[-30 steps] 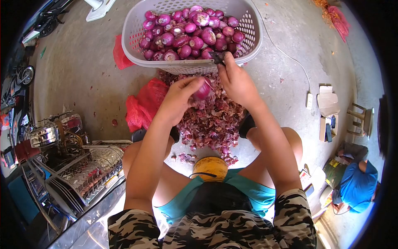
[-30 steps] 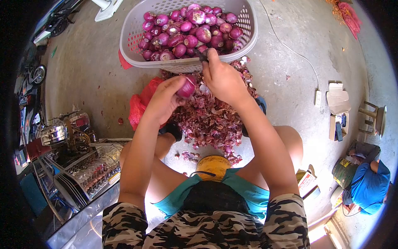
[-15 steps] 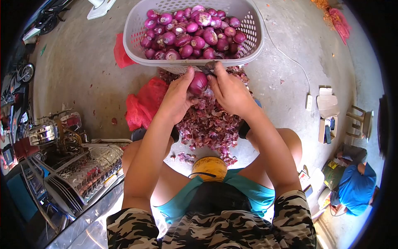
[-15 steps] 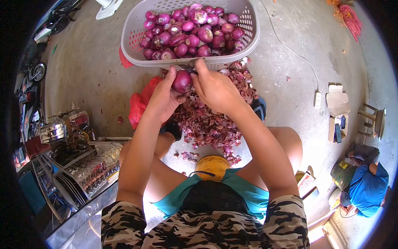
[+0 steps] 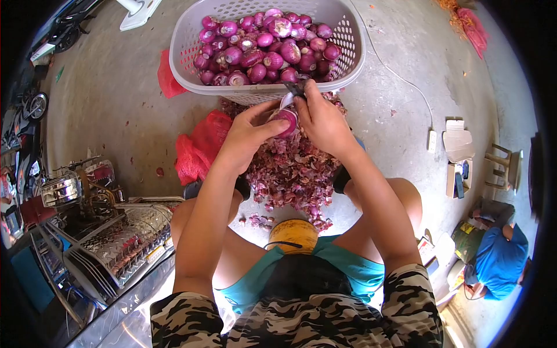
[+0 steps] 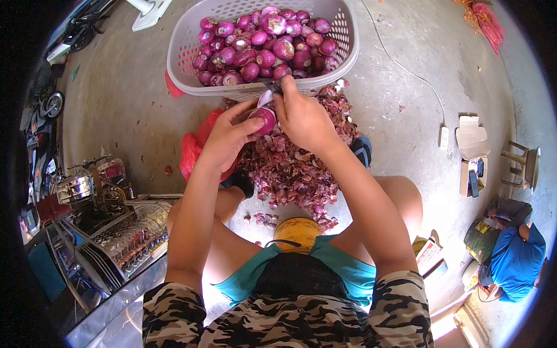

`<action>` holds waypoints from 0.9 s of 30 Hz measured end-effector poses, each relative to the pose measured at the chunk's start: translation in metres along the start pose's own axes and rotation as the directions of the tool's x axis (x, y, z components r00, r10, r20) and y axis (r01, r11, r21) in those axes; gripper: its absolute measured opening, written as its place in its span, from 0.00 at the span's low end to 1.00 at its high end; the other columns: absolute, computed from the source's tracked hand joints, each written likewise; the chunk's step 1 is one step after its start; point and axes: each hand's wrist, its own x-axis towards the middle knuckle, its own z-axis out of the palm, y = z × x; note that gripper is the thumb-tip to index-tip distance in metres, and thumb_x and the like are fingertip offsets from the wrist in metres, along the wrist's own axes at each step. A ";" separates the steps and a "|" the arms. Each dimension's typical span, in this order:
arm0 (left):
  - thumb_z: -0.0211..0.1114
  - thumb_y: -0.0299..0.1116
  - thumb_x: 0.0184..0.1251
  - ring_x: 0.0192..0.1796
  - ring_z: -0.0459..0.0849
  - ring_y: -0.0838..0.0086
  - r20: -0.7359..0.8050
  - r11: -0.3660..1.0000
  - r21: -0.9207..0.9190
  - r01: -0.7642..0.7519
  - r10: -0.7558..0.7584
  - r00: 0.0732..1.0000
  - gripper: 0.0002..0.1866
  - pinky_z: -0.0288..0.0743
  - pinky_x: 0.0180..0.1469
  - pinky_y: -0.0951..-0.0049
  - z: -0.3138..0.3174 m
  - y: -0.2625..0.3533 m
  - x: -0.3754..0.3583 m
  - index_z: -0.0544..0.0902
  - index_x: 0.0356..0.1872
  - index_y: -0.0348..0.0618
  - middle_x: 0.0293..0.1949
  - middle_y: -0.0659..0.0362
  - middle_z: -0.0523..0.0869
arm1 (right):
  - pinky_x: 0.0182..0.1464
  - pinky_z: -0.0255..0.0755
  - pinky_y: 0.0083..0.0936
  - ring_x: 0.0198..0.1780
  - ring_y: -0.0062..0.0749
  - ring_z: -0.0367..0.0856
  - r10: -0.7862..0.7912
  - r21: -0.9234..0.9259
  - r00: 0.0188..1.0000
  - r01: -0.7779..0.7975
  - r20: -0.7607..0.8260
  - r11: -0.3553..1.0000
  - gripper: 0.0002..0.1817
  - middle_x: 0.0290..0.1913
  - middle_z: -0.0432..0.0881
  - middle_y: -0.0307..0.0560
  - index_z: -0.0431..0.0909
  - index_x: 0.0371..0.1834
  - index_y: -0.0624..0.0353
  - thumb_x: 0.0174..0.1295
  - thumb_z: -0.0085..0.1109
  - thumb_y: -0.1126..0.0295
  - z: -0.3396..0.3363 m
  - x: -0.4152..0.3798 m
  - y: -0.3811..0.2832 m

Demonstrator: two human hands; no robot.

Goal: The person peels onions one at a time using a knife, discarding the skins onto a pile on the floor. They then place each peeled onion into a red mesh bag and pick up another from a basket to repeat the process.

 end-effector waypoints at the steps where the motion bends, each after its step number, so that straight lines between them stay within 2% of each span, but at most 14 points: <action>1: 0.71 0.31 0.56 0.46 0.79 0.80 0.000 1.000 -0.004 -0.020 0.020 1.000 0.25 0.72 0.46 0.78 -0.003 0.000 0.002 0.76 0.56 0.35 0.45 0.60 0.82 | 0.34 0.69 0.54 0.31 0.65 0.78 0.024 -0.013 1.000 -0.024 0.004 1.000 0.17 0.26 0.78 0.68 0.59 0.52 0.64 0.67 0.46 0.64 0.000 0.000 0.000; 5: 0.67 0.22 0.56 0.48 0.80 0.76 0.021 1.000 0.019 -0.012 0.012 1.000 0.27 0.75 0.48 0.77 -0.009 0.002 0.004 0.72 0.59 0.33 0.49 0.57 0.81 | 0.35 0.70 0.55 0.32 0.65 0.79 0.151 -0.108 0.987 -0.144 0.060 0.984 0.16 0.26 0.79 0.67 0.59 0.51 0.63 0.67 0.45 0.64 -0.004 0.002 -0.008; 8: 0.66 0.22 0.57 0.48 0.81 0.76 0.027 0.999 0.029 -0.044 0.044 0.999 0.26 0.75 0.47 0.76 -0.012 0.001 0.003 0.72 0.59 0.34 0.50 0.56 0.80 | 0.38 0.71 0.56 0.33 0.64 0.79 0.192 -0.144 0.981 -0.189 0.008 0.971 0.16 0.28 0.80 0.68 0.61 0.50 0.64 0.66 0.44 0.64 0.001 0.004 0.008; 11: 0.65 0.23 0.58 0.49 0.80 0.75 -0.010 0.996 0.044 -0.082 0.083 0.997 0.26 0.76 0.48 0.75 -0.016 0.000 0.005 0.71 0.59 0.33 0.51 0.55 0.80 | 0.39 0.72 0.56 0.33 0.63 0.80 0.197 -0.210 0.976 -0.175 0.089 0.962 0.16 0.28 0.80 0.68 0.62 0.48 0.66 0.65 0.44 0.64 -0.004 0.004 0.016; 14: 0.65 0.25 0.60 0.51 0.80 0.74 -0.108 1.000 0.003 -0.014 0.014 0.994 0.25 0.76 0.51 0.73 -0.011 0.006 0.005 0.71 0.59 0.33 0.51 0.54 0.79 | 0.39 0.72 0.55 0.33 0.63 0.80 0.210 -0.299 0.959 -0.148 0.189 0.943 0.16 0.28 0.80 0.68 0.63 0.45 0.67 0.64 0.44 0.64 -0.004 -0.003 0.011; 17: 0.64 0.27 0.61 0.52 0.79 0.74 -0.149 0.999 -0.030 0.022 -0.027 0.988 0.24 0.75 0.53 0.71 -0.011 0.004 0.007 0.71 0.59 0.33 0.52 0.54 0.79 | 0.39 0.72 0.55 0.33 0.63 0.80 0.183 -0.286 0.964 -0.123 0.191 0.950 0.16 0.27 0.80 0.68 0.64 0.45 0.67 0.64 0.45 0.63 -0.002 -0.006 0.011; 20: 0.66 0.25 0.59 0.52 0.79 0.74 -0.111 0.990 0.089 -0.107 0.117 0.987 0.25 0.74 0.54 0.72 -0.015 -0.007 0.012 0.71 0.58 0.32 0.51 0.55 0.79 | 0.38 0.72 0.55 0.33 0.63 0.80 0.161 -0.160 0.978 -0.139 0.130 0.977 0.17 0.27 0.79 0.68 0.64 0.46 0.68 0.64 0.46 0.64 -0.005 -0.004 0.007; 23: 0.72 0.28 0.52 0.48 0.80 0.74 -0.184 0.935 0.270 -0.231 0.285 0.941 0.26 0.74 0.51 0.75 -0.010 -0.011 0.014 0.76 0.53 0.30 0.47 0.55 0.82 | 0.37 0.71 0.54 0.32 0.62 0.80 0.056 -0.101 0.991 -0.043 0.122 0.994 0.17 0.26 0.79 0.68 0.64 0.47 0.68 0.64 0.48 0.65 -0.012 -0.005 -0.007; 27: 0.75 0.31 0.48 0.47 0.81 0.74 -0.164 0.890 0.378 -0.253 0.334 0.928 0.26 0.74 0.51 0.74 -0.009 -0.015 0.016 0.78 0.49 0.29 0.45 0.54 0.83 | 0.35 0.71 0.54 0.31 0.62 0.79 -0.014 -0.082 0.994 0.023 0.110 0.996 0.17 0.24 0.78 0.66 0.62 0.48 0.68 0.64 0.47 0.66 -0.004 -0.008 -0.009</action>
